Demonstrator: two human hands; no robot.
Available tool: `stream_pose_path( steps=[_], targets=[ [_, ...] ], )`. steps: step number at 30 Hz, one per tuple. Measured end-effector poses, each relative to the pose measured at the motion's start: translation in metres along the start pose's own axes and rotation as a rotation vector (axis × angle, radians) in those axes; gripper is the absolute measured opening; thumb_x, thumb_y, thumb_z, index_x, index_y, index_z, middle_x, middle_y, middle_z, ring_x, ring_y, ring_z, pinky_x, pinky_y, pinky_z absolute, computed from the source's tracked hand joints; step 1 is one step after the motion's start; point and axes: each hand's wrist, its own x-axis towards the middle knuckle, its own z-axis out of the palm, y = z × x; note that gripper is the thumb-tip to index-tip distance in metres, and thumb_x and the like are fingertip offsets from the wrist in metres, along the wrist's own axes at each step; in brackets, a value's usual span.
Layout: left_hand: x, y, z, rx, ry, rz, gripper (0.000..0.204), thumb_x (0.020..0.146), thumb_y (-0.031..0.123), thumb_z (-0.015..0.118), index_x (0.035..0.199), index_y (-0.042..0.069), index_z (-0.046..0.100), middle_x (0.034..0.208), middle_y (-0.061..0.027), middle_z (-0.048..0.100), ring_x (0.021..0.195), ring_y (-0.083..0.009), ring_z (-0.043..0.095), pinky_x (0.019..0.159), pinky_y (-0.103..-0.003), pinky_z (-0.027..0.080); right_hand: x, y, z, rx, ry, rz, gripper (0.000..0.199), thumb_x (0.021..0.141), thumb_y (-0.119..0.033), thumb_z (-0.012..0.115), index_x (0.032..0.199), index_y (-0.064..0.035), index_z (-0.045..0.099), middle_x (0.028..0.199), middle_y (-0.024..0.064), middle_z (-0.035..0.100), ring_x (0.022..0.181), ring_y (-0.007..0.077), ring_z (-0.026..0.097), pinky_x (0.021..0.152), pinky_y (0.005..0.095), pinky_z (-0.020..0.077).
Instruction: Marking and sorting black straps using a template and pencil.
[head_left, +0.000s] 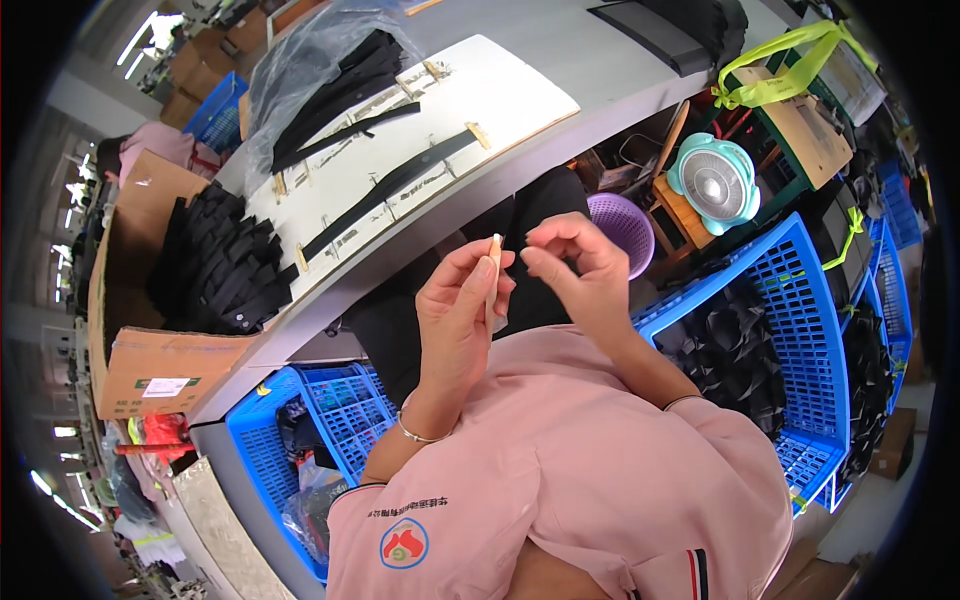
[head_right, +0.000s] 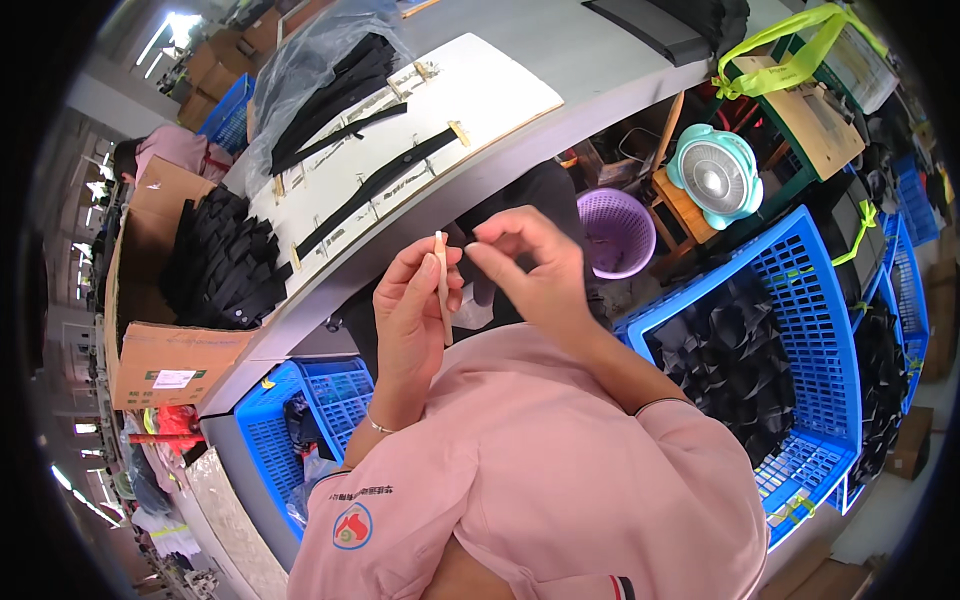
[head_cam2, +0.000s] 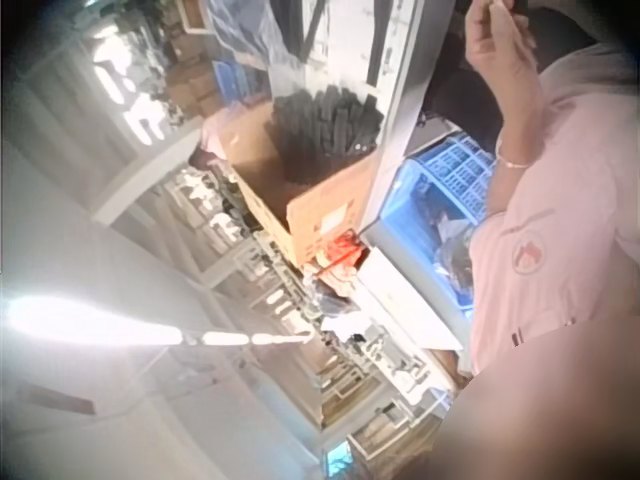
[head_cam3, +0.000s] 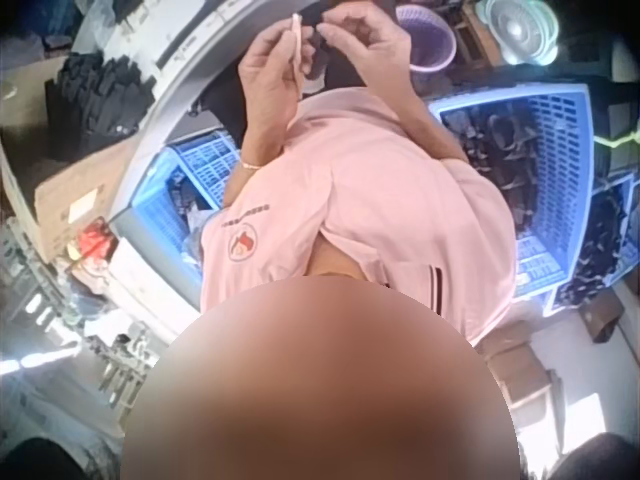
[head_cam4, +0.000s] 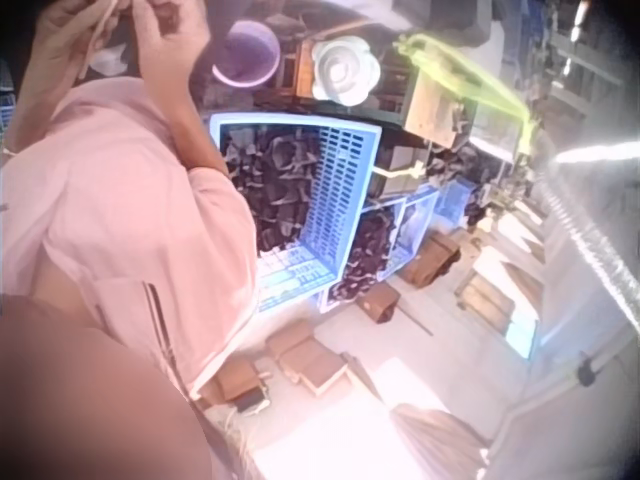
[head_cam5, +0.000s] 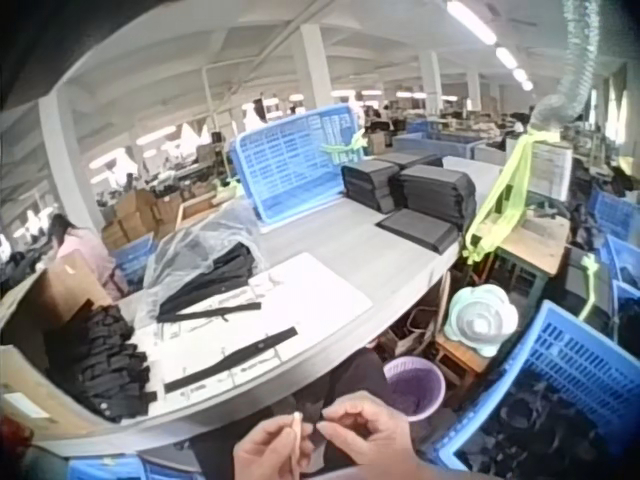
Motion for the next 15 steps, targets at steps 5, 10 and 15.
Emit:
stream_pose_path(
  steps=[5,10,15],
  targets=[
    [-0.008,-0.005,-0.001,-0.009,-0.032,0.042,0.024,0.098,0.011,0.066,0.120,0.002,0.067,0.104,-0.0052,0.071,0.083,-0.0083,0.063,0.069,-0.023,0.048,-0.005,-0.014,0.019,0.269,-0.034,0.035,0.019,0.091,0.010,0.067,0.108,0.0009,0.063,0.107,0.0057,0.060,0.084,0.0099,0.065,0.075,0.0229,0.0558],
    [-0.010,-0.007,0.002,-0.018,-0.063,0.086,0.024,0.097,0.009,0.067,0.120,0.002,0.067,0.104,-0.0046,0.071,0.086,-0.0085,0.062,0.075,-0.024,0.049,-0.005,-0.023,0.023,0.234,-0.013,-0.026,0.016,0.091,0.009,0.067,0.104,0.0011,0.064,0.104,0.0067,0.060,0.082,0.0103,0.064,0.074,0.0237,0.0561],
    [-0.010,-0.010,0.000,-0.015,-0.062,0.082,0.024,0.096,0.007,0.069,0.119,0.002,0.068,0.104,-0.0048,0.071,0.086,-0.0089,0.061,0.076,-0.023,0.050,-0.007,-0.025,0.024,0.181,0.015,-0.037,0.015,0.090,0.010,0.068,0.101,0.0010,0.065,0.102,0.0067,0.060,0.082,0.0093,0.062,0.072,0.0228,0.0550]
  ],
)
